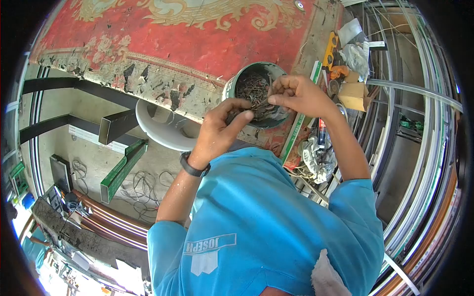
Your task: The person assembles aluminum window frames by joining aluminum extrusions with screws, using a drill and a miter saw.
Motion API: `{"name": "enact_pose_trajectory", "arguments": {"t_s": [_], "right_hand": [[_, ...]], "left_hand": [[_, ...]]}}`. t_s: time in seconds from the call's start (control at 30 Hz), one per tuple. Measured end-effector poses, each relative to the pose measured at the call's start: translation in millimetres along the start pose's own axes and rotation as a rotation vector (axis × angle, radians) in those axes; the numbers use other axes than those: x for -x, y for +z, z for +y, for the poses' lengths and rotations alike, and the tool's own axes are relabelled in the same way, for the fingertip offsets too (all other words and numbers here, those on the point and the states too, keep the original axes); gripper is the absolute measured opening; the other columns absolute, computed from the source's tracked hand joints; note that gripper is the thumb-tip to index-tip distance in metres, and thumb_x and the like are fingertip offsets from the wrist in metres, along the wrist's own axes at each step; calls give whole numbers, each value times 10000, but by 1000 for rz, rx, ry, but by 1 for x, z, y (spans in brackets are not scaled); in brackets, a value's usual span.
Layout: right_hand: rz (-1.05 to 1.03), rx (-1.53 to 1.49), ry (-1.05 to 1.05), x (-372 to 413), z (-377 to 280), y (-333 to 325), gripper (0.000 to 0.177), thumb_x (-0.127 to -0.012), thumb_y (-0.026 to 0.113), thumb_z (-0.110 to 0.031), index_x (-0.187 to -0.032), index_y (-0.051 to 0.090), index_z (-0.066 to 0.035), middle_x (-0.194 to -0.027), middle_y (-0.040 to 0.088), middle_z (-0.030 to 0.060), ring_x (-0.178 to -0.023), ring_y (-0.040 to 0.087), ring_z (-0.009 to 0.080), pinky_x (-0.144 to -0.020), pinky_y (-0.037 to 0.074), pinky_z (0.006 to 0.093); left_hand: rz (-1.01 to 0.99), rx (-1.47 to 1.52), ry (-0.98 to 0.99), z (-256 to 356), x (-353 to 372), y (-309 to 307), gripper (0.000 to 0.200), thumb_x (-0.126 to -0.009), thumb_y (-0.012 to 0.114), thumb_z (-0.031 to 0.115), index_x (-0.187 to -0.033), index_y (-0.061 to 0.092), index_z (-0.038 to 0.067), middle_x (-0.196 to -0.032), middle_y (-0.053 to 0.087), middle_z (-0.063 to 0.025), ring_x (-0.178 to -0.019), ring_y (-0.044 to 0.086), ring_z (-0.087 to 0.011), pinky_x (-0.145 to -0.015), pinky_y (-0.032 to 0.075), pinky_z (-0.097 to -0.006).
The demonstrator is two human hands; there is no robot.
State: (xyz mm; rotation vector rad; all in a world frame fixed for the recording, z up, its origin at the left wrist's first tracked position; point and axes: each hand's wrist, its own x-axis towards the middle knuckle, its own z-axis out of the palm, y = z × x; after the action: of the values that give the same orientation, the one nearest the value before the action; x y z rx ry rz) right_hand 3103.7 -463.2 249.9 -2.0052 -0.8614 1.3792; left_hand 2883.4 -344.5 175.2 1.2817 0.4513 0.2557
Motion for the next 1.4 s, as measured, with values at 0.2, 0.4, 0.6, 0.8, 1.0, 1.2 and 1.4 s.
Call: {"name": "enact_pose_trajectory", "arguments": {"t_s": [0.2, 0.4, 0.6, 0.8, 1.0, 1.2, 1.4], "right_hand": [[20, -20, -111, 10, -7, 10, 171, -943, 734, -140, -1021, 686, 4, -824, 662, 1, -656, 587, 63, -579, 479, 244], [208, 324, -155, 1, 19, 1, 232, -907, 761, -183, -1054, 699, -14, -803, 693, 43, -658, 603, 98, -603, 494, 295], [197, 149, -276, 8, -4, 24, 259, -901, 767, -211, -1072, 711, -26, -860, 715, 66, -723, 673, 152, -664, 526, 307], [165, 53, -404, 0, -1, 35, 251, -946, 727, -233, -1110, 714, -43, -878, 722, 58, -737, 675, 129, -665, 537, 299], [248, -34, -204, -13, 12, 11, 226, -979, 685, -211, -1096, 710, -19, -907, 730, 30, -745, 659, 84, -650, 547, 265], [81, -85, -382, -18, -13, 44, 193, -966, 713, -164, -1098, 708, -23, -911, 729, 45, -775, 660, 74, -653, 544, 253], [276, 322, -469, -38, 7, 23, 148, -912, 707, -83, -1040, 698, -9, -943, 726, 107, -785, 709, 215, -713, 568, 355]], "left_hand": [[-122, 81, -85, -3, -17, 0, 192, -996, 680, 188, -1061, 657, 8, -730, 547, 50, -628, 462, -38, -552, 375, -224], [-176, 460, -320, -1, -9, -6, 205, -1025, 640, 221, -1085, 633, 25, -686, 453, 76, -544, 333, -21, -482, 260, -210], [-145, 329, -221, -4, -7, -5, 187, -1030, 631, 208, -1085, 638, 29, -700, 474, 71, -551, 360, -20, -490, 283, -204], [-63, 199, -196, 4, -8, -6, 185, -1021, 639, 206, -1097, 665, 38, -735, 527, 57, -614, 464, -28, -534, 376, -212], [180, 575, -127, -9, 2, -36, 211, -1047, 549, 159, -1189, 583, 7, -840, 573, -34, -698, 540, -96, -593, 492, -262], [148, 683, -210, -3, 0, -17, 306, -1090, 458, 252, -1246, 539, 1, -1040, 664, -125, -861, 672, -186, -742, 596, -335], [-12, 925, -136, -33, 2, -26, 355, -1101, 421, 288, -1282, 519, -1, -1127, 679, -183, -951, 707, -266, -787, 618, -392]]}}
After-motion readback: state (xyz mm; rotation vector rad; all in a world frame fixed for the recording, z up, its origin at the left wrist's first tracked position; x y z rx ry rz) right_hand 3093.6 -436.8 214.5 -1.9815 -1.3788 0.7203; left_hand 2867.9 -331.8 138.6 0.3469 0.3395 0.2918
